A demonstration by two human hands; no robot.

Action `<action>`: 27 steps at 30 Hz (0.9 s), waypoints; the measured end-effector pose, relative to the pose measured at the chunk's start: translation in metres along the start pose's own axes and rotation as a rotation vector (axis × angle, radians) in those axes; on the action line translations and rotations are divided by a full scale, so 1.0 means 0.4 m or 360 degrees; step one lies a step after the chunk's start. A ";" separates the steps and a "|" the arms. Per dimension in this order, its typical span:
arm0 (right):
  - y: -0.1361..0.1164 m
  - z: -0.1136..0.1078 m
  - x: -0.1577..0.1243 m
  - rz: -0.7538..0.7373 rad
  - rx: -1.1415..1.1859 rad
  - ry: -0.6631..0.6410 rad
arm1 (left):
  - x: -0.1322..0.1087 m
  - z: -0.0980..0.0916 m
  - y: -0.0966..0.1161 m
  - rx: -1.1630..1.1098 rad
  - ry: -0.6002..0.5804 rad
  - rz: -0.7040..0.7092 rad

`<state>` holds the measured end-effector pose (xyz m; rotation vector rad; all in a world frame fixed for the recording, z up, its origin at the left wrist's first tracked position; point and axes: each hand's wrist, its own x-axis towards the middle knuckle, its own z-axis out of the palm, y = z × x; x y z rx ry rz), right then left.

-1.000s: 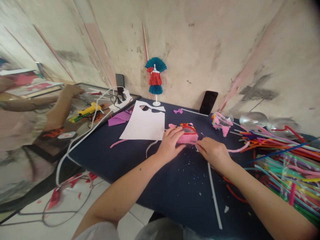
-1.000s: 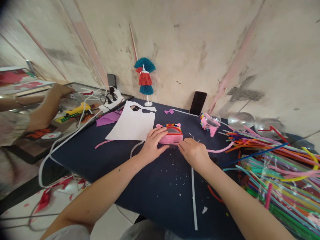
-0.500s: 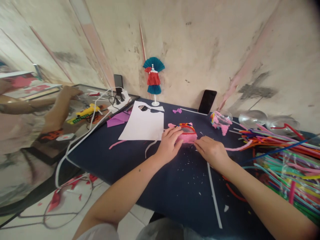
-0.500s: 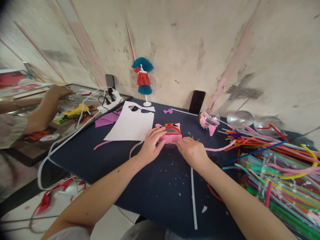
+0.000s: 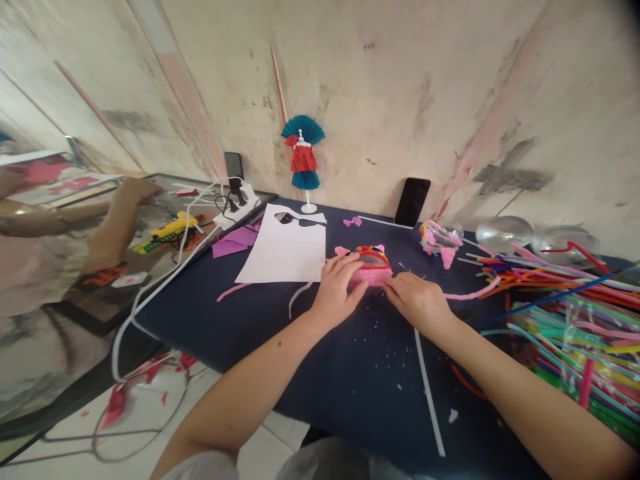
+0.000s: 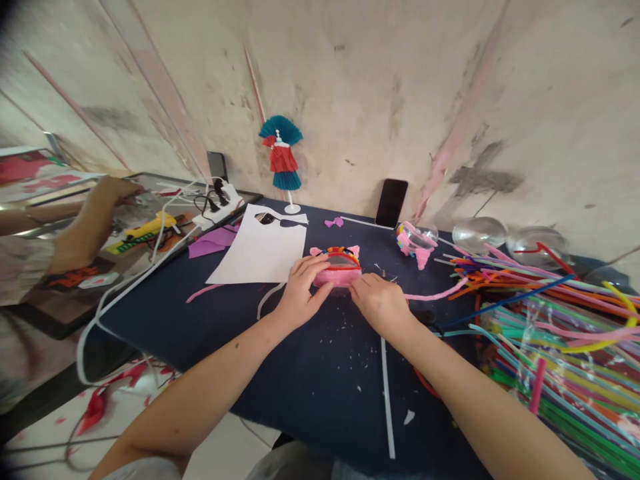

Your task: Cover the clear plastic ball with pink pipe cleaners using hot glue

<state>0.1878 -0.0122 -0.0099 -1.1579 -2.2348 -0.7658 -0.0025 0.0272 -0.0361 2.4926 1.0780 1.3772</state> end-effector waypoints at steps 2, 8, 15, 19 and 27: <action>-0.002 0.000 0.001 -0.0006 0.0015 0.0015 | 0.001 0.002 0.000 0.0001 0.0005 -0.0005; -0.006 0.010 -0.006 0.0112 0.0025 -0.0055 | 0.002 0.003 0.000 0.0005 0.0002 -0.0025; -0.006 0.013 -0.010 0.0241 0.0151 -0.0032 | 0.003 0.002 0.001 0.0012 -0.0001 -0.0045; -0.004 0.009 -0.006 0.0203 0.0280 -0.0008 | 0.004 0.003 0.000 0.0016 -0.0003 -0.0045; 0.000 0.021 -0.009 0.0193 0.0291 -0.0083 | 0.002 0.004 -0.003 -0.0004 0.0012 -0.0023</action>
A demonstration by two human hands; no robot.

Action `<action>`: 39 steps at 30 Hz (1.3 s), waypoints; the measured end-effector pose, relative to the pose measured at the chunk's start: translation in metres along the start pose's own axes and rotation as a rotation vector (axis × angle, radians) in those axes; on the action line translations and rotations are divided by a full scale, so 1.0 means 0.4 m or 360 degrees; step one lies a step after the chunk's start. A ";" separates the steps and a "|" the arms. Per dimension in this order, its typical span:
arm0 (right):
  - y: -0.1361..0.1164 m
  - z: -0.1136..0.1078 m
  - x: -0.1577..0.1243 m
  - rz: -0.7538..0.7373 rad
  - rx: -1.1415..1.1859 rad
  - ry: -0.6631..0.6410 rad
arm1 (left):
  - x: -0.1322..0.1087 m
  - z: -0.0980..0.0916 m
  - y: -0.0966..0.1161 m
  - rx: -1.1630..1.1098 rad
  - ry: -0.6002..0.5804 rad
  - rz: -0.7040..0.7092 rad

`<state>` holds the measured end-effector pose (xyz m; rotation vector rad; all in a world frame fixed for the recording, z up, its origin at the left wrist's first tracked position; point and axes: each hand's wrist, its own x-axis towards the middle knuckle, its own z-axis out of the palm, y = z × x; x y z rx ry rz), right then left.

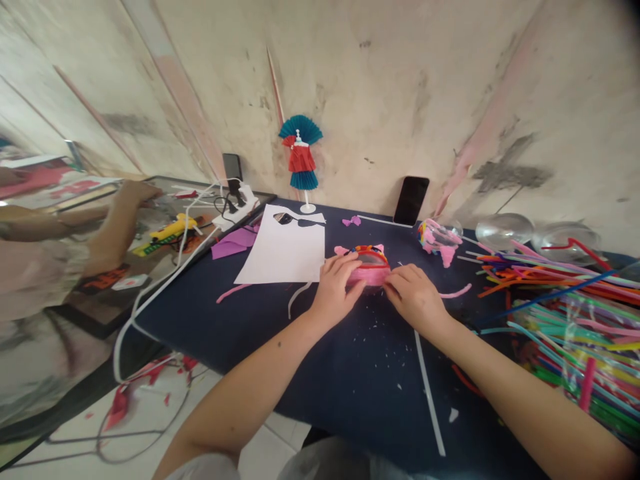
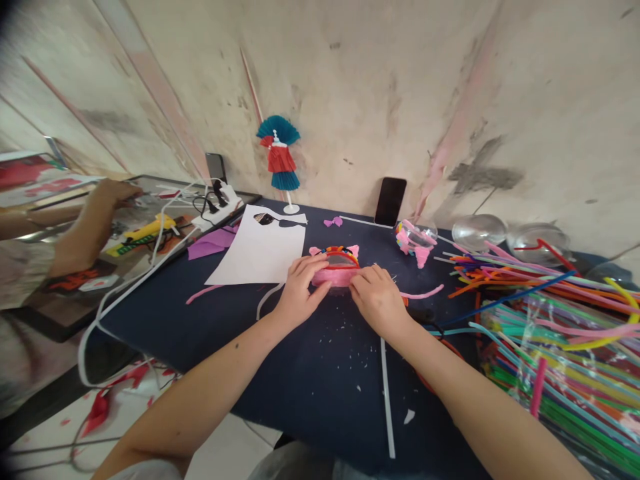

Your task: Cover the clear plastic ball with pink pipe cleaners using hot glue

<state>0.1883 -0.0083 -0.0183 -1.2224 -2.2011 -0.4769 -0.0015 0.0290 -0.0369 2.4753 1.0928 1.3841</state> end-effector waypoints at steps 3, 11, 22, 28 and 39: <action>0.001 0.003 0.001 0.0000 0.0003 0.0004 | 0.000 -0.001 0.000 -0.0012 -0.0008 -0.0015; 0.003 0.008 0.002 0.0005 -0.0004 0.0023 | -0.001 -0.003 -0.001 -0.0030 -0.0033 -0.0041; 0.006 0.012 0.002 0.0024 0.0010 0.0015 | -0.001 -0.007 0.001 -0.0038 -0.0047 -0.0051; 0.003 -0.001 0.006 0.0072 0.0083 0.0062 | -0.002 -0.006 -0.002 -0.0030 -0.0038 -0.0047; 0.048 -0.193 -0.091 0.0432 0.0128 -0.0084 | -0.005 -0.005 -0.004 -0.0005 -0.0013 0.0011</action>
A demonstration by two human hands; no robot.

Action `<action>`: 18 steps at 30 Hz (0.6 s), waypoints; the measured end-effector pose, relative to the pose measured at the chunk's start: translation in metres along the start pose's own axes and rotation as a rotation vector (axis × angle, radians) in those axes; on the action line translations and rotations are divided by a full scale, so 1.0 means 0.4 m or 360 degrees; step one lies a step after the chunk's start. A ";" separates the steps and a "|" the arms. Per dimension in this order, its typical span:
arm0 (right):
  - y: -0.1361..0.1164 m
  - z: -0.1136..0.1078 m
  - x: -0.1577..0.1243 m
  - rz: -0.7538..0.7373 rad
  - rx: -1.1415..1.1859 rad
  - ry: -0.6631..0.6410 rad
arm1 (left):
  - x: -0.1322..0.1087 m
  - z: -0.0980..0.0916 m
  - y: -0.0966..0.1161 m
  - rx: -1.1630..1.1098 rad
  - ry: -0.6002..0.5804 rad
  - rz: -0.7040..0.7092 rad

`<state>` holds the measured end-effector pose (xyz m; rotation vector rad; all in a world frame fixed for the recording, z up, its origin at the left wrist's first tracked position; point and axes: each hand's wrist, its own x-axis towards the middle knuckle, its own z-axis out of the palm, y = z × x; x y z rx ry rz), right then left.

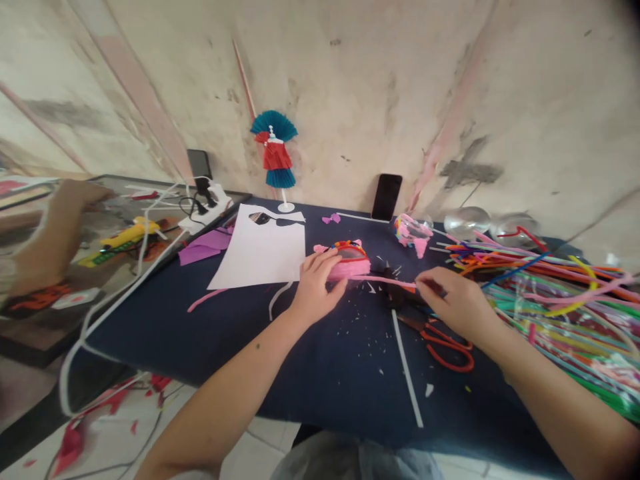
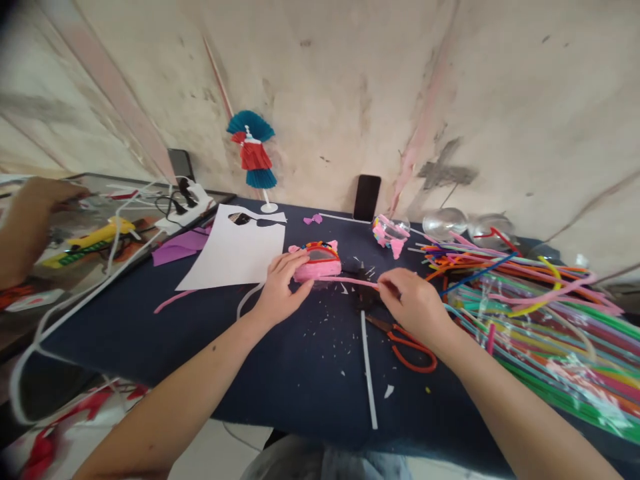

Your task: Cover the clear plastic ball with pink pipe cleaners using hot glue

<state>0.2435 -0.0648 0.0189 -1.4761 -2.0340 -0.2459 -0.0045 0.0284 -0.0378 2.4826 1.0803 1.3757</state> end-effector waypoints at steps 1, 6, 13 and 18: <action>0.006 -0.002 -0.022 -0.0011 -0.0037 -0.0102 | 0.000 0.001 0.000 -0.0002 0.0002 0.0006; 0.035 0.026 -0.092 -0.0122 -0.0336 -0.0261 | 0.000 0.002 0.000 0.0006 -0.0007 0.0020; 0.037 0.070 -0.059 -0.0294 -0.0516 -0.0225 | -0.001 -0.002 -0.002 0.0030 -0.0039 -0.0001; 0.035 0.037 -0.077 -0.0210 -0.0448 -0.0445 | -0.002 -0.004 -0.007 0.0036 -0.0043 0.0019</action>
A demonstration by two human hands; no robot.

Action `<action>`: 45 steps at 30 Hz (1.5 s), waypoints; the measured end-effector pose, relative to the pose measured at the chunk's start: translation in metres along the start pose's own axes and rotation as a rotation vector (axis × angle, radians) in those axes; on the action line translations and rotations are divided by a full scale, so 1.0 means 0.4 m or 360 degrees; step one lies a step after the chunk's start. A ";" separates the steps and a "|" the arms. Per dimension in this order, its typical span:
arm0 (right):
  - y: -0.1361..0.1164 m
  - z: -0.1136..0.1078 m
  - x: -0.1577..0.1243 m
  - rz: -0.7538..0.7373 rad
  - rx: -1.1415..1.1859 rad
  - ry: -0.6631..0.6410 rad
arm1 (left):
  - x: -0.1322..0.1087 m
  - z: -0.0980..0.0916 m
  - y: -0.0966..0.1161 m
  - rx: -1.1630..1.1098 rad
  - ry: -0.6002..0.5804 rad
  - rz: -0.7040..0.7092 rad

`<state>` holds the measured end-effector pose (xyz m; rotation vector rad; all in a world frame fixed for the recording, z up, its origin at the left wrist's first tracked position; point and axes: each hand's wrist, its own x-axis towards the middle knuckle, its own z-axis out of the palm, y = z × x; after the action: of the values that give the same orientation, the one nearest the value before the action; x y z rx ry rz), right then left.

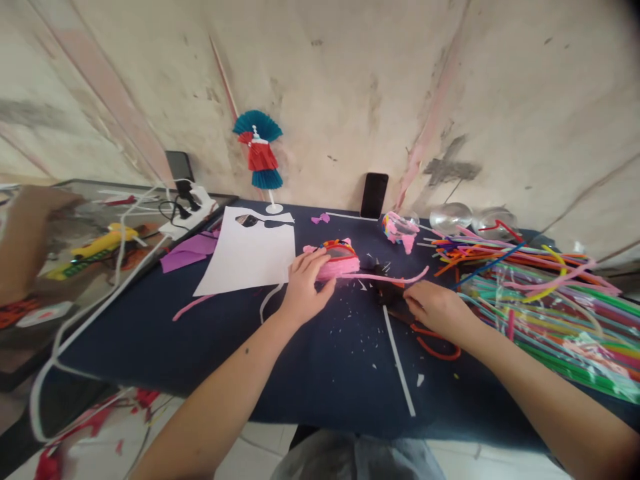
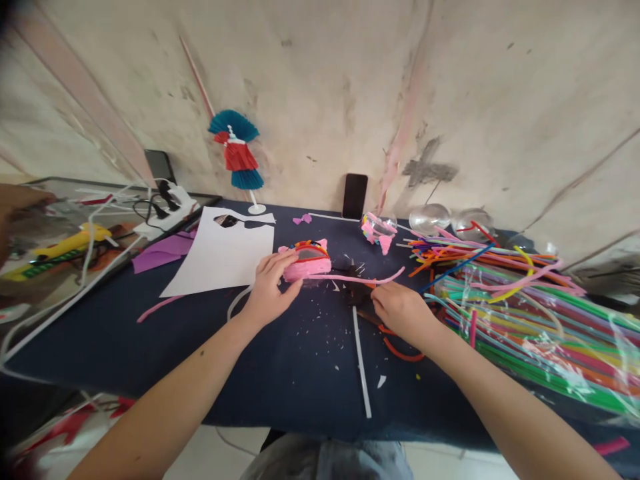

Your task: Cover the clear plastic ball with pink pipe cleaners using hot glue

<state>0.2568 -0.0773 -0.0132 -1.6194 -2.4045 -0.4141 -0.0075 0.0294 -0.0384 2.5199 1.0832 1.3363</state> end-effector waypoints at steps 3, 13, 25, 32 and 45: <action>-0.007 -0.017 -0.048 0.0002 -0.0003 -0.0218 | 0.000 0.000 0.000 -0.0002 -0.0007 0.0025; -0.032 0.021 -0.155 0.0007 -0.0346 -0.0270 | 0.000 0.001 0.001 -0.0009 -0.0017 0.0006; 0.077 -0.091 -0.217 -0.0008 0.0103 -0.0050 | 0.006 0.003 0.006 -0.0028 -0.0050 -0.0032; -0.046 0.023 -0.085 -0.0085 0.0197 0.0302 | 0.004 0.002 0.007 -0.0031 -0.0064 -0.0060; -0.083 0.043 0.046 0.0696 0.0840 0.0377 | 0.008 -0.004 -0.002 -0.0066 -0.0081 -0.0067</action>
<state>0.2189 -0.0671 -0.0271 -1.6583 -1.7214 0.0986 -0.0080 0.0317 -0.0357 2.4731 1.0815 1.2638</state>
